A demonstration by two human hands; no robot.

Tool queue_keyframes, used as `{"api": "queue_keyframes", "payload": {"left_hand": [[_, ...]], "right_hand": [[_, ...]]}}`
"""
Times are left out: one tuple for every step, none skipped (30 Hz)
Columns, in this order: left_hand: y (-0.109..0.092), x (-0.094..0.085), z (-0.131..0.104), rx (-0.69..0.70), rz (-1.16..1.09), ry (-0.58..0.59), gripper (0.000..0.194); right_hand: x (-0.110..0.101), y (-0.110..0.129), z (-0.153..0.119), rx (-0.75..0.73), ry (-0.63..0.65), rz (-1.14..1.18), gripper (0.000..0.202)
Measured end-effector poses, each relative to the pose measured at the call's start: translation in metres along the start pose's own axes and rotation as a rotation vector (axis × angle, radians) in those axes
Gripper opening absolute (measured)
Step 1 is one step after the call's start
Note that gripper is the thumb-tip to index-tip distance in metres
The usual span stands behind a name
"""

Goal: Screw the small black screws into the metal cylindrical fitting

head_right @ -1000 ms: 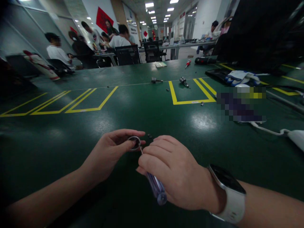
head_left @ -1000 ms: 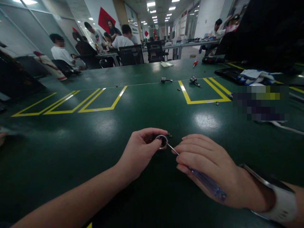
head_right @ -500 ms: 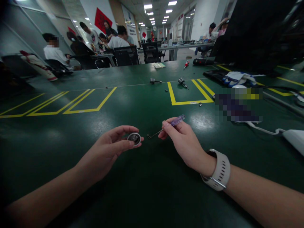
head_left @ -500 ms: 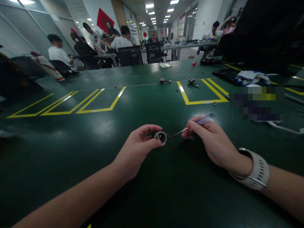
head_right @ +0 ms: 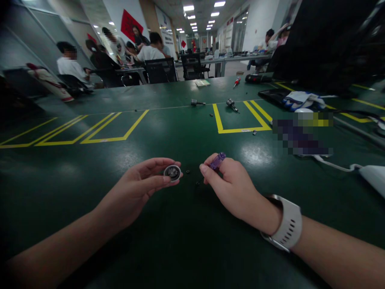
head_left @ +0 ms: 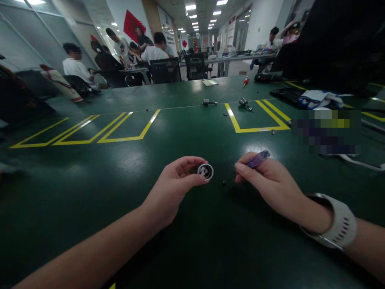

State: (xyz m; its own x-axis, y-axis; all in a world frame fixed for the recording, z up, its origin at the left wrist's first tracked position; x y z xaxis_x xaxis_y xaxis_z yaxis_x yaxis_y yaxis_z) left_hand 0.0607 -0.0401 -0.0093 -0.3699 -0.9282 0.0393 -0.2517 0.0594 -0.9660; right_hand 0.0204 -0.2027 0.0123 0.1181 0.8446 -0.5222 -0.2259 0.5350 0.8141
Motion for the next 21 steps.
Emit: {"api": "queue_keyframes", "payload": {"left_hand": [[0.000, 0.000, 0.000, 0.001, -0.003, 0.004, 0.029], [0.000, 0.001, 0.000, 0.001, -0.007, 0.007, 0.029], [-0.001, 0.000, 0.000, 0.000, -0.007, 0.006, 0.029], [-0.001, 0.000, 0.000, -0.004, -0.005, 0.002, 0.030], [-0.001, 0.000, 0.000, -0.008, 0.000, -0.005, 0.031], [-0.001, -0.001, 0.000, -0.011, 0.008, -0.014, 0.032], [-0.001, -0.002, 0.000, -0.014, 0.017, -0.022, 0.032], [-0.001, -0.003, 0.001, -0.014, 0.025, -0.028, 0.032], [-0.001, -0.003, 0.001, -0.013, 0.031, -0.032, 0.032], [-0.001, -0.003, 0.001, -0.012, 0.036, -0.034, 0.032], [-0.001, -0.004, 0.001, -0.010, 0.040, -0.035, 0.031], [-0.002, -0.003, 0.001, -0.008, 0.043, -0.034, 0.031], [-0.002, -0.003, 0.001, -0.006, 0.044, -0.032, 0.031], [-0.002, -0.002, 0.000, -0.003, 0.044, -0.032, 0.031], [-0.002, -0.001, -0.001, -0.001, 0.042, -0.030, 0.030], [-0.002, -0.001, -0.001, 0.002, 0.036, -0.029, 0.030], [-0.002, 0.000, -0.002, 0.005, 0.029, -0.031, 0.030], [-0.002, 0.000, -0.003, 0.005, 0.024, -0.033, 0.030], [-0.001, 0.001, -0.003, 0.005, 0.023, -0.034, 0.031], [-0.001, 0.001, -0.004, 0.003, 0.025, -0.032, 0.031], [0.000, 0.002, -0.004, 0.001, 0.029, -0.028, 0.031]], "right_hand": [[0.000, 0.001, -0.001, -0.010, 0.002, -0.004, 0.023], [0.001, 0.001, -0.001, -0.011, 0.006, 0.007, 0.022], [0.002, -0.001, -0.001, 0.001, 0.009, 0.034, 0.020], [0.004, -0.004, -0.001, 0.023, 0.009, 0.078, 0.019], [0.005, -0.008, -0.001, 0.050, 0.010, 0.139, 0.019], [0.007, -0.011, -0.002, 0.068, 0.001, 0.214, 0.018], [0.007, -0.013, -0.002, 0.070, -0.019, 0.297, 0.017], [0.005, -0.014, -0.003, 0.049, -0.054, 0.380, 0.016], [0.002, -0.013, -0.004, 0.006, -0.099, 0.454, 0.014], [-0.003, -0.010, -0.006, -0.052, -0.146, 0.510, 0.013], [-0.007, -0.005, -0.009, -0.118, -0.189, 0.543, 0.012], [-0.011, 0.000, -0.012, -0.179, -0.220, 0.549, 0.012], [-0.013, 0.006, -0.016, -0.225, -0.226, 0.527, 0.013], [-0.013, 0.012, -0.019, -0.263, -0.218, 0.487, 0.013], [-0.012, 0.017, -0.021, -0.288, -0.191, 0.430, 0.013], [-0.009, 0.022, -0.023, -0.310, -0.154, 0.376, 0.014], [-0.006, 0.026, -0.025, -0.328, -0.117, 0.328, 0.014], [-0.003, 0.029, -0.026, -0.342, -0.083, 0.292, 0.016], [-0.001, 0.031, -0.026, -0.357, -0.059, 0.272, 0.016], [0.001, 0.033, -0.027, -0.370, -0.046, 0.260, 0.017], [0.002, 0.033, -0.027, -0.378, -0.039, 0.250, 0.018]]}}
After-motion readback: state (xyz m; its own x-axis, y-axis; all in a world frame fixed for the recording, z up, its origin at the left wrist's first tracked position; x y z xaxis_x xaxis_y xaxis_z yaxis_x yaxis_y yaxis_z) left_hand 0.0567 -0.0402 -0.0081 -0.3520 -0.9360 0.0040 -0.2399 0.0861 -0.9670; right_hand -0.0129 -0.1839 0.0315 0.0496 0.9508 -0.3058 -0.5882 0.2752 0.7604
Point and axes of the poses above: each hand's wrist, its own z-axis towards the middle knuckle, its own x-axis out of the palm, y = z × x, the point moved 8 cm from there along z, towards the middle knuckle, and after that the axes turned 3 degrees about z, right-handed, at the moved point
